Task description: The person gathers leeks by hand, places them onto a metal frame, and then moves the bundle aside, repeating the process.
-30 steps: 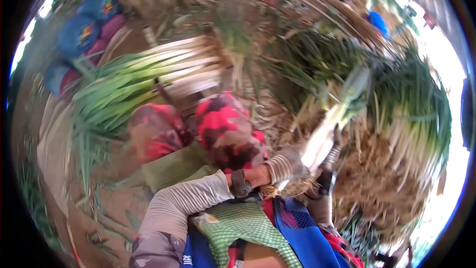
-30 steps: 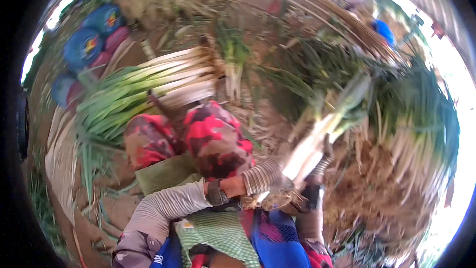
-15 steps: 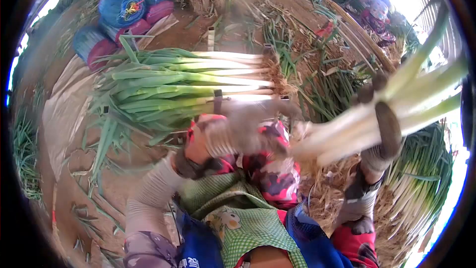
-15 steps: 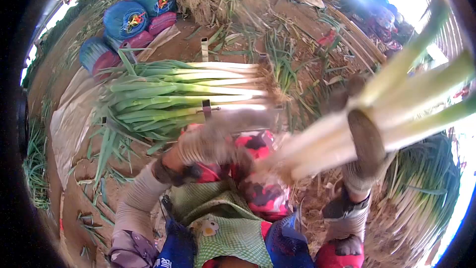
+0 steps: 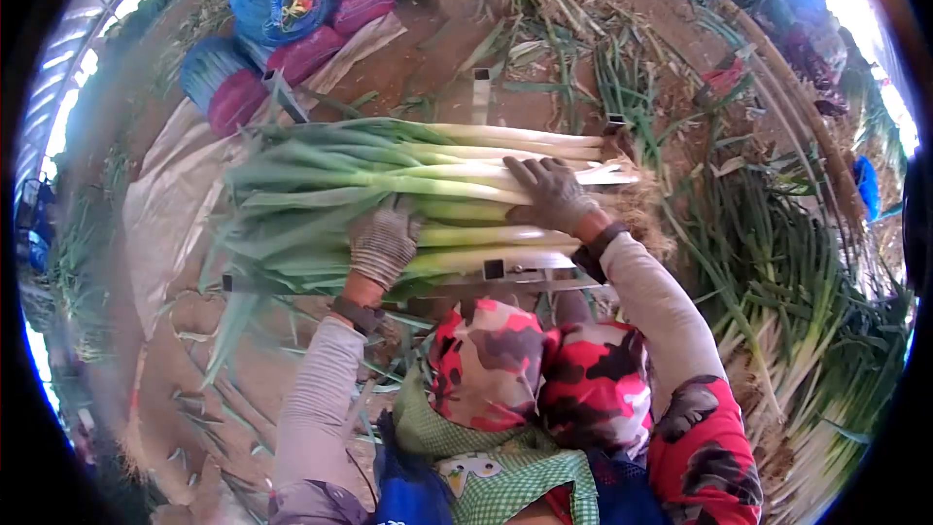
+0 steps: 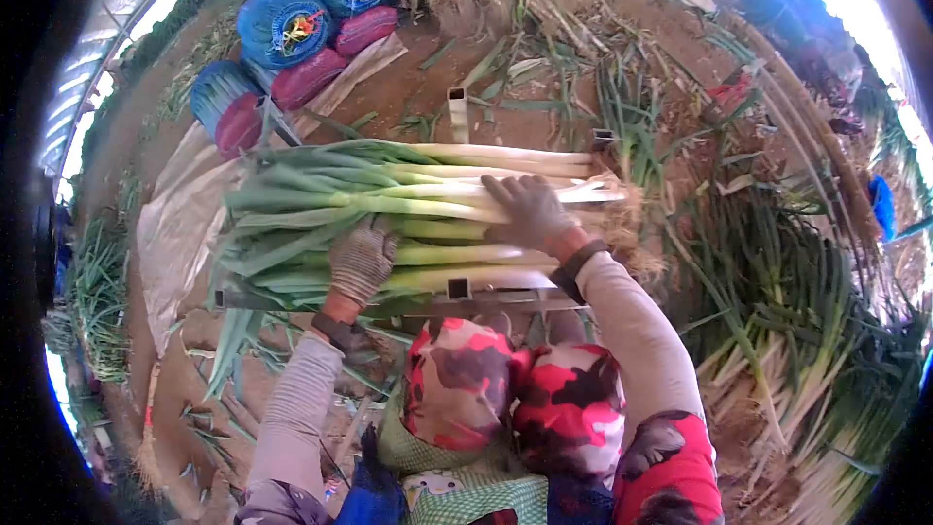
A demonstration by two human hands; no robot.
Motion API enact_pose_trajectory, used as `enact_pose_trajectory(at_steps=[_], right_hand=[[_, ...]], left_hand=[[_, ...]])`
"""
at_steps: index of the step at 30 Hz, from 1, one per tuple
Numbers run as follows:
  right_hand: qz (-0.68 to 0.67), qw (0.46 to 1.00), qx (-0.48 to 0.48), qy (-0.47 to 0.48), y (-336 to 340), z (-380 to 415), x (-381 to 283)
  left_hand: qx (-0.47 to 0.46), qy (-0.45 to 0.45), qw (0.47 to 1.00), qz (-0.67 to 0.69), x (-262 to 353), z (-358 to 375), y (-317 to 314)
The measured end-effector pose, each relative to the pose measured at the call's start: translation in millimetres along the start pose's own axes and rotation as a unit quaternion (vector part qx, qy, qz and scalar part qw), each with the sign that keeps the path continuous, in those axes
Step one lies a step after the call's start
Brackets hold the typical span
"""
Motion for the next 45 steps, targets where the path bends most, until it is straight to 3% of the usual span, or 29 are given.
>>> enact_pose_trajectory(at_steps=[1,2,3,6,9,12,13,15,18,19,20,22,24,25,26,29,32,36,41,44,45], right_hand=[[0.032,0.994,-0.092,-0.041,1.5,-8.6,1.9],[-0.005,0.995,-0.093,-0.044,4.0,-13.8,4.8],[-0.026,0.995,-0.089,-0.023,1.7,-10.2,7.7],[-0.043,0.997,-0.051,0.032,1.7,-7.7,9.2],[0.001,0.999,-0.022,0.047,5.0,-11.6,-1.3],[0.032,0.996,0.032,0.072,15.0,-14.4,-13.4],[0.015,0.995,0.051,0.087,12.7,-14.8,-11.9],[0.02,1.0,-0.006,0.004,4.1,-19.5,9.5],[0.021,0.986,-0.063,-0.151,-23.7,-3.7,73.5],[0.034,0.988,-0.054,-0.14,-16.3,-4.3,76.6],[0.014,0.982,-0.106,-0.154,-15.8,-2.4,84.5],[0.01,0.98,-0.119,-0.16,-14.1,-3.8,82.3],[0.019,0.991,-0.036,-0.13,-8.2,3.3,73.2],[0.025,0.993,0.003,-0.114,-3.9,6.9,69.2],[0.008,0.987,-0.035,-0.157,-7.4,6.1,73.8],[-0.02,0.961,-0.119,-0.25,-10.3,2.3,75.4],[-0.055,0.966,-0.078,-0.239,-13.9,3.0,77.4],[-0.046,0.978,-0.043,-0.197,-15.2,7.2,75.0],[-0.045,0.97,-0.095,-0.22,-18.7,9.9,72.4],[0.029,0.979,0.017,-0.199,-13.7,27.3,70.4],[0.007,0.98,0.009,-0.2,-14.2,28.1,71.3]], left_hand=[[0.086,-0.046,0.993,-0.069,11.7,-1.6,20.3],[0.164,-0.091,0.973,-0.137,25.1,2.5,35.7],[0.183,-0.097,0.966,-0.157,29.2,3.8,38.2],[0.145,-0.132,0.981,0.01,38.0,8.7,45.5],[0.182,-0.245,0.949,0.083,79.8,-2.4,96.7],[0.217,-0.175,0.958,-0.064,57.5,-51.6,102.7],[0.188,-0.157,0.965,-0.094,45.5,-61.1,88.3],[0.133,-0.125,0.971,-0.154,16.9,-72.3,57.7],[0.244,-0.184,0.952,-0.037,31.3,-39.6,96.2],[0.248,-0.192,0.949,-0.019,25.7,-24.3,103.5],[0.23,-0.175,0.956,-0.051,17.0,-12.4,106.2],[0.194,-0.147,0.963,-0.116,-4.3,8.9,115.1],[0.271,-0.01,0.942,-0.198,-77.4,43.8,141.9],[0.269,0.04,0.946,-0.179,-101.5,49.3,154.3],[0.266,0.09,0.947,-0.158,-124.3,51.6,165.0],[0.094,0.21,0.972,-0.042,-203.8,45.6,149.2],[-0.036,0.226,0.971,-0.076,-195.7,45.2,146.4],[-0.109,0.181,0.972,-0.102,-170.2,66.2,138.7],[-0.106,0.12,0.986,-0.047,-171.4,78.5,133.9],[-0.079,0.172,0.982,-0.021,-174.1,76.5,141.4],[-0.071,0.189,0.979,-0.011,-175.3,76.3,143.2]])
Point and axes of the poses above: each hand's wrist, its own z-axis away from the middle knuckle, its own y-axis out of the back of the hand, x = y × z, the point moved 8 cm from there along -z, towards the middle knuckle, and after that the axes turned 14 degrees about -y, right-handed, at the moved point
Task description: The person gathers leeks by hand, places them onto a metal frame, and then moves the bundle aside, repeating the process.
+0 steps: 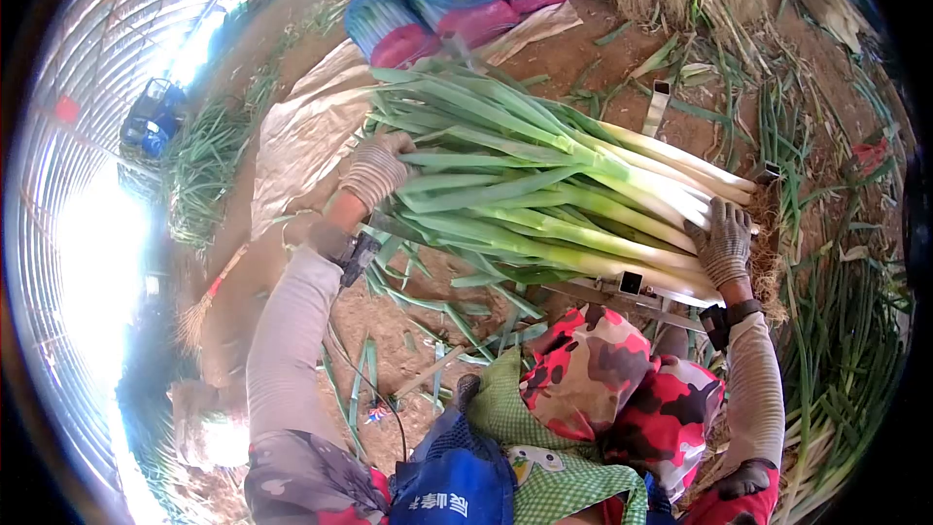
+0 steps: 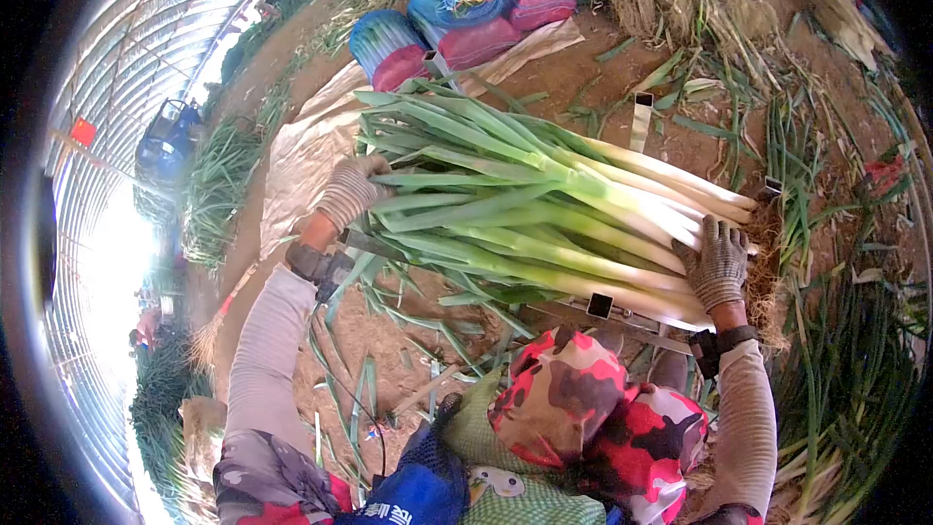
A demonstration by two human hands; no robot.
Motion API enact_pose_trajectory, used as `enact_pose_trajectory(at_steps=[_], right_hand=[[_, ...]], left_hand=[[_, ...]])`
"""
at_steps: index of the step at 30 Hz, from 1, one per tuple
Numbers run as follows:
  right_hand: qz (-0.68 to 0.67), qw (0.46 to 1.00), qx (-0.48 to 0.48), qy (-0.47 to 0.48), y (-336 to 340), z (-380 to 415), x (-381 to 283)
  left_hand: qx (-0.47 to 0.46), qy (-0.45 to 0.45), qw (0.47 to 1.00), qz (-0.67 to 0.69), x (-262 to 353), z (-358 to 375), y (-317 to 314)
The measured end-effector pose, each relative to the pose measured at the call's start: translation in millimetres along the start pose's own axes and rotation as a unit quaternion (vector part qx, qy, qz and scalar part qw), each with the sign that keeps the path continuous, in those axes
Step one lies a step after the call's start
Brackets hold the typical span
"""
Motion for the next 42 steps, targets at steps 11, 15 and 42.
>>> enact_pose_trajectory(at_steps=[11,15,42], right_hand=[[-0.037,0.999,-0.021,0.006,3.3,-1.8,1.4],[-0.011,1.0,-0.028,-0.001,1.5,-0.9,0.2],[0.006,0.999,0.049,0.021,-1.5,3.8,3.3]], left_hand=[[0.115,-0.184,0.975,-0.037,58.3,-2.1,22.6],[0.119,-0.138,0.98,-0.08,47.3,-3.6,10.3],[0.222,-0.046,0.569,0.79,24.4,11.2,16.1]])
Point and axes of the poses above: each hand's wrist, its own z-axis away from the middle knuckle, its own y-axis out of the back of the hand, x = y × z, the point moved 8 cm from there along -z, towards the middle knuckle, and after that the axes turned 14 degrees about -y, right-handed, at the moved point
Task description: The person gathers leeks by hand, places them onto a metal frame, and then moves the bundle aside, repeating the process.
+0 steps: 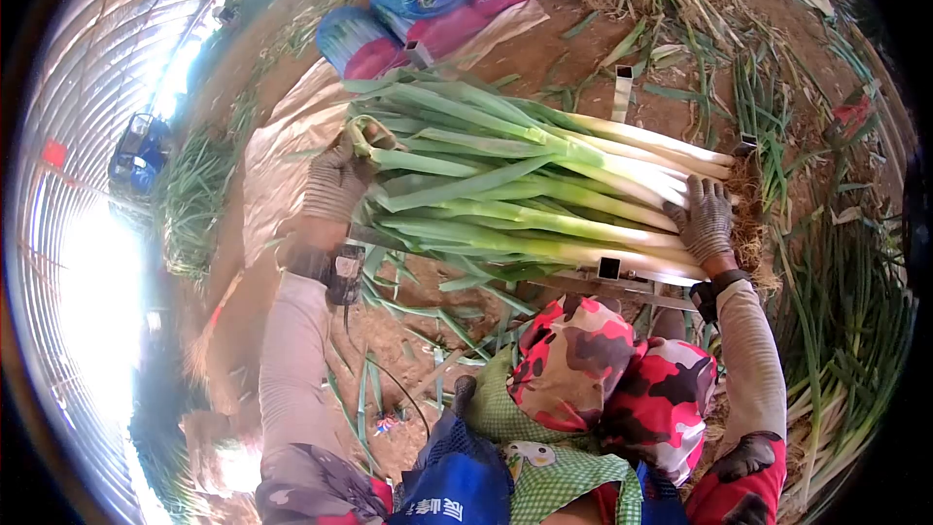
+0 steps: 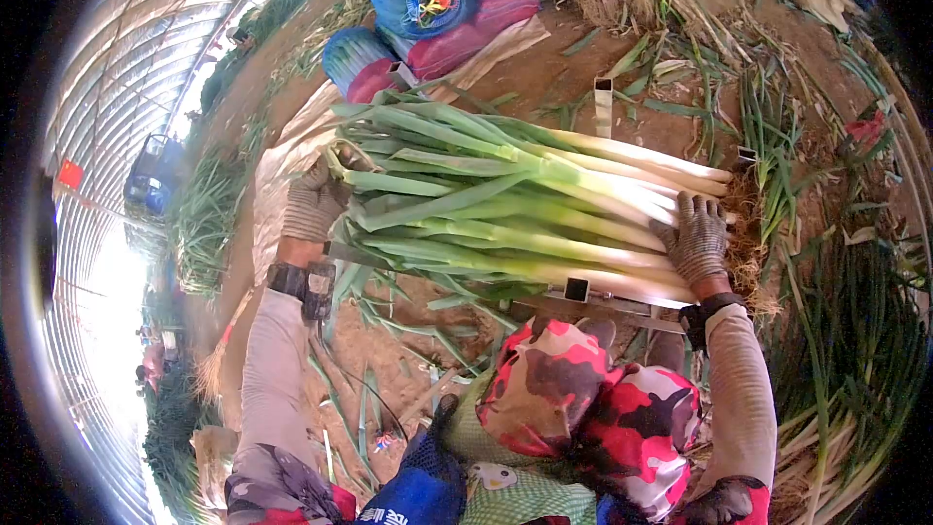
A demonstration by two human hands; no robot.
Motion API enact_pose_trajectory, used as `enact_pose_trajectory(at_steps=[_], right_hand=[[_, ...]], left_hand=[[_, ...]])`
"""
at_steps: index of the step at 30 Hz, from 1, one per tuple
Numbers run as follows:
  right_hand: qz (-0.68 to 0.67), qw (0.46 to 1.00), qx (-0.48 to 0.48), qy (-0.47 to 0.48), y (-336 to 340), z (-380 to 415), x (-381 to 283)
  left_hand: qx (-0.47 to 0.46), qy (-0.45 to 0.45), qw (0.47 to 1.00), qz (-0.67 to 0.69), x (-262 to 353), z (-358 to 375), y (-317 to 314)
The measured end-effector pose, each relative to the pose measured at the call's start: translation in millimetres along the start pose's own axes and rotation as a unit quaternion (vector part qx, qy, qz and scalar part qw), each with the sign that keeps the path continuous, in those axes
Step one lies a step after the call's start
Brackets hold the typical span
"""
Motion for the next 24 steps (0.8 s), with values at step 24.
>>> enact_pose_trajectory(at_steps=[24], right_hand=[[-0.011,1.0,-0.02,0.016,2.0,3.0,2.9]], left_hand=[[0.147,-0.076,0.641,-0.749,252.8,-24.3,218.3]])
Point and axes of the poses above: each hand's wrist, its own z-axis away from the middle knuckle, its own y-axis out of the back of the hand, x = y × z, the point moved 8 cm from there along -z, towards the middle knuckle, and after that the axes turned 14 degrees about -y, right-handed, at the moved point
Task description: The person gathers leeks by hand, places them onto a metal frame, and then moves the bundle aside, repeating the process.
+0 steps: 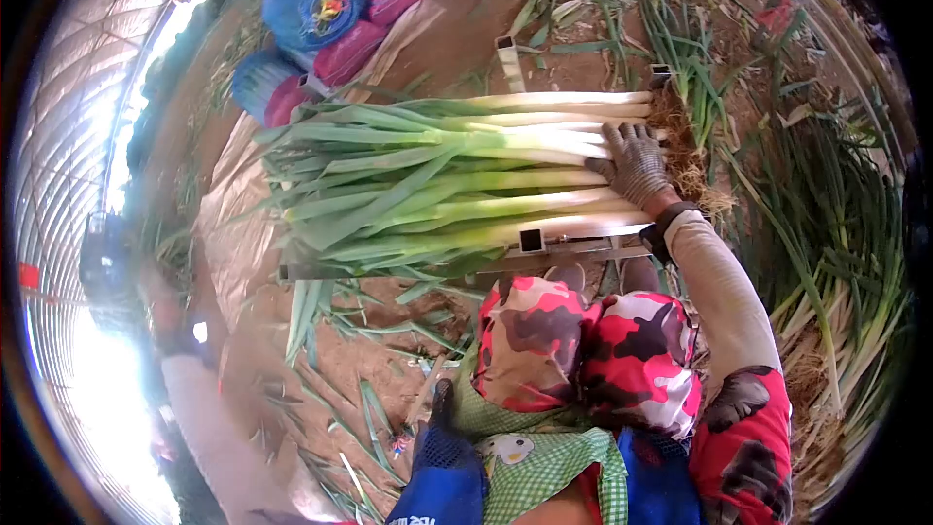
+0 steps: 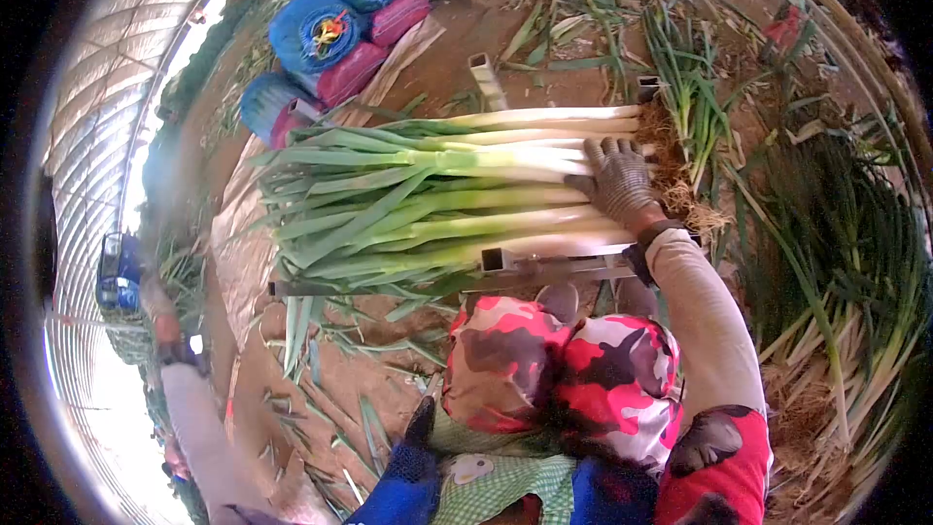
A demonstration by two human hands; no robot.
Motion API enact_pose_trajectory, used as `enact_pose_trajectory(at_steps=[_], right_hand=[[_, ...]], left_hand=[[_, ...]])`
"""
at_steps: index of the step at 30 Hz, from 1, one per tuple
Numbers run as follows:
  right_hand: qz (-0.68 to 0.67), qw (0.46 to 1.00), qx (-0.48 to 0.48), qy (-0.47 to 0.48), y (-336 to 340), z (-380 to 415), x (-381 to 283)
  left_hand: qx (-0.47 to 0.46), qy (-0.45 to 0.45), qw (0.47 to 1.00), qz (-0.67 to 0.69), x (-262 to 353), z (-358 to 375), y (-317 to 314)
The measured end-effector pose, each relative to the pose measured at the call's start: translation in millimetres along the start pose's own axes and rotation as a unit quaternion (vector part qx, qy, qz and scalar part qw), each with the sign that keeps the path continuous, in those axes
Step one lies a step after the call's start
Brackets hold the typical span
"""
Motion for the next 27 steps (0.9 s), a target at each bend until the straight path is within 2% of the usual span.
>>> enact_pose_trajectory(at_steps=[1,2,3,5,6,7,8,9,11,12,15,19,20,21,22,23,24,25,26,27], right_hand=[[-0.001,1.0,0.004,0.002,1.3,-0.3,0.6],[-0.004,1.0,0.006,0.004,1.6,0.9,-0.1],[-0.007,1.0,0.007,0.006,3.1,1.9,-1.6],[-0.015,1.0,0.013,0.017,7.1,2.0,-6.1],[-0.027,0.999,0.015,0.022,7.5,2.1,-6.6],[-0.037,0.999,0.018,0.029,7.2,2.9,-5.6],[-0.056,0.997,0.042,0.045,8.0,4.5,-5.3],[-0.068,0.996,0.044,0.049,9.5,4.7,-5.6],[-0.093,0.993,0.046,0.057,11.5,6.0,-7.0],[-0.093,0.992,0.057,0.063,11.8,7.5,-7.2],[-0.105,0.992,0.046,0.056,11.4,7.4,-7.4],[-0.161,0.987,-0.014,0.0,19.1,6.7,-13.2],[-0.136,0.991,-0.007,0.01,22.2,5.8,-17.6],[-0.146,0.987,-0.068,-0.023,15.3,4.8,-17.6],[-0.156,0.987,0.012,0.032,-5.5,13.9,-13.9],[-0.228,0.974,-0.016,-0.014,-34.6,9.2,-2.8],[-0.055,0.977,0.102,0.179,4.2,25.5,-23.9],[-0.038,0.987,-0.123,0.099,-11.3,9.7,-14.7],[-0.194,0.974,-0.098,-0.067,6.0,1.7,3.9],[-0.153,0.985,-0.035,-0.076,28.9,5.4,4.0]], left_hand=[[-0.026,0.057,0.994,-0.088,4.7,-3.3,15.8],[-0.071,0.019,0.946,-0.315,69.1,14.8,14.8],[-0.06,-0.078,0.949,-0.299,106.8,24.3,-11.0],[-0.046,-0.274,0.921,-0.274,182.9,52.4,-62.5],[-0.077,-0.34,0.937,0.021,189.3,42.2,-102.8],[-0.143,-0.188,0.93,0.282,315.7,111.0,-119.8],[-0.12,-0.459,0.878,0.065,381.5,125.4,-144.5],[-0.065,-0.547,0.834,-0.017,405.0,137.1,-184.7],[-0.063,-0.658,0.75,-0.028,456.7,165.9,-248.9],[-0.127,-0.588,0.791,-0.116,465.4,161.1,-285.0],[-0.215,-0.528,0.819,-0.069,431.6,181.7,-323.3],[-0.111,-0.534,0.819,-0.179,418.6,228.9,-289.2],[-0.079,-0.545,0.806,-0.215,416.3,231.5,-293.2],[-0.114,-0.523,0.816,-0.219,406.6,220.9,-306.4],[-0.129,-0.541,0.769,-0.314,406.8,215.4,-323.8],[-0.139,-0.561,0.709,-0.404,407.3,210.4,-342.4],[-0.146,-0.582,0.641,-0.478,408.0,206.3,-361.1],[-0.161,-0.557,0.701,-0.416,376.3,183.1,-404.8],[-0.117,-0.599,0.688,-0.392,372.5,188.6,-407.5],[-0.163,-0.549,0.749,-0.334,384.4,190.6,-388.6]])
Point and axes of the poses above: each hand's wrist, its own z-axis away from the middle knuckle, its own y-axis out of the back of the hand, x = y × z, the point moved 8 cm from there along -z, towards the middle knuckle, and after that the axes turned 14 degrees about -y, right-handed, at the moved point
